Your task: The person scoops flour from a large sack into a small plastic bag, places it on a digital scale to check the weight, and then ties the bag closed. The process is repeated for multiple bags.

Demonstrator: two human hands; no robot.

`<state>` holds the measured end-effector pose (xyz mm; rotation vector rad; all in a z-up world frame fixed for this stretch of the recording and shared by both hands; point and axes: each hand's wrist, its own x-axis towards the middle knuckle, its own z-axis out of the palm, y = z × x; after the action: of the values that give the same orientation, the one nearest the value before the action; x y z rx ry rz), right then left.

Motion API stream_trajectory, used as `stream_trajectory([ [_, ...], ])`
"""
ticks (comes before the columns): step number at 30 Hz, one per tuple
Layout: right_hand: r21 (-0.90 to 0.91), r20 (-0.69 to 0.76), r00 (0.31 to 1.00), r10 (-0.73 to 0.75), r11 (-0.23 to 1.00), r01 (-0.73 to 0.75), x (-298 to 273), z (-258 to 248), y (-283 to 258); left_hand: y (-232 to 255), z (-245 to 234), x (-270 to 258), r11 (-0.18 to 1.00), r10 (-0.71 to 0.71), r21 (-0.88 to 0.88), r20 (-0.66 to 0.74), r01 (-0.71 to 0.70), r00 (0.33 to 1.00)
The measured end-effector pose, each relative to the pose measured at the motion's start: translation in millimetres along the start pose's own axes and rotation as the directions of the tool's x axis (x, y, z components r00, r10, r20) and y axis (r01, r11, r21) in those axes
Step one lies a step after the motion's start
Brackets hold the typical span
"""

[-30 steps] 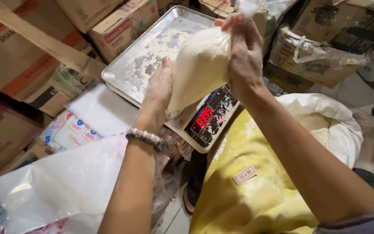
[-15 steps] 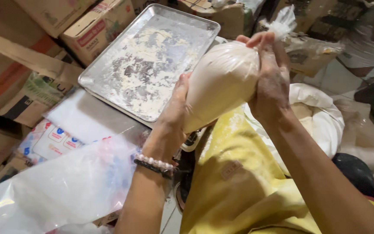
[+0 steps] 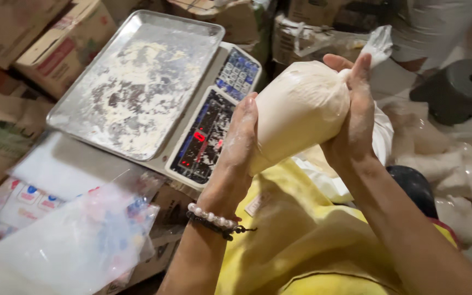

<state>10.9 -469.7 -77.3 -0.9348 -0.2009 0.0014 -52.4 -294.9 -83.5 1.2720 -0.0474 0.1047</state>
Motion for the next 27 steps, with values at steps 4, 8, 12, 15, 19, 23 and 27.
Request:
stream_trajectory([
  [4, 0.044, -0.020, 1.000, -0.010, 0.999, 0.011, -14.5, -20.3, -15.3, -7.4, 25.3, -2.7, 0.996, -0.073, -0.057, 0.034, 0.075, 0.997],
  [8, 0.074, -0.074, 0.997, 0.010, 0.997, -0.004, -28.5, -42.6, -30.3, -20.7, 56.7, 11.1, 0.987, -0.162, -0.020, 0.045, 0.163, 0.986],
  [12, 0.114, -0.143, 0.985, 0.095, 0.990, -0.079, -43.6, -60.8, -45.1, -33.3, 80.4, 11.9, 0.992, -0.129, 0.024, 0.109, 0.127, 0.986],
  [15, 0.106, -0.169, 0.977, 0.128, 0.988, -0.111, -58.7, -77.6, -55.7, -41.8, 99.1, 16.1, 0.956, -0.243, 0.190, 0.083, 0.224, 0.966],
  [19, 0.155, -0.252, 0.955, 0.158, 0.980, -0.121, -77.6, -105.9, -65.7, -57.8, 126.8, 18.7, 0.949, -0.236, 0.249, 0.164, 0.192, 0.958],
  [23, 0.236, -0.350, 0.928, 0.125, 0.971, -0.042, -94.1, -139.1, -72.0, -79.2, 159.1, 23.1, 0.961, -0.215, 0.234, 0.290, 0.149, 0.933],
  [27, 0.579, -0.326, 0.937, 0.128, 0.810, 0.091, -109.8, -174.5, -75.3, -108.5, 197.1, 33.2, 0.948, -0.276, 0.247, 0.338, 0.198, 0.900],
])
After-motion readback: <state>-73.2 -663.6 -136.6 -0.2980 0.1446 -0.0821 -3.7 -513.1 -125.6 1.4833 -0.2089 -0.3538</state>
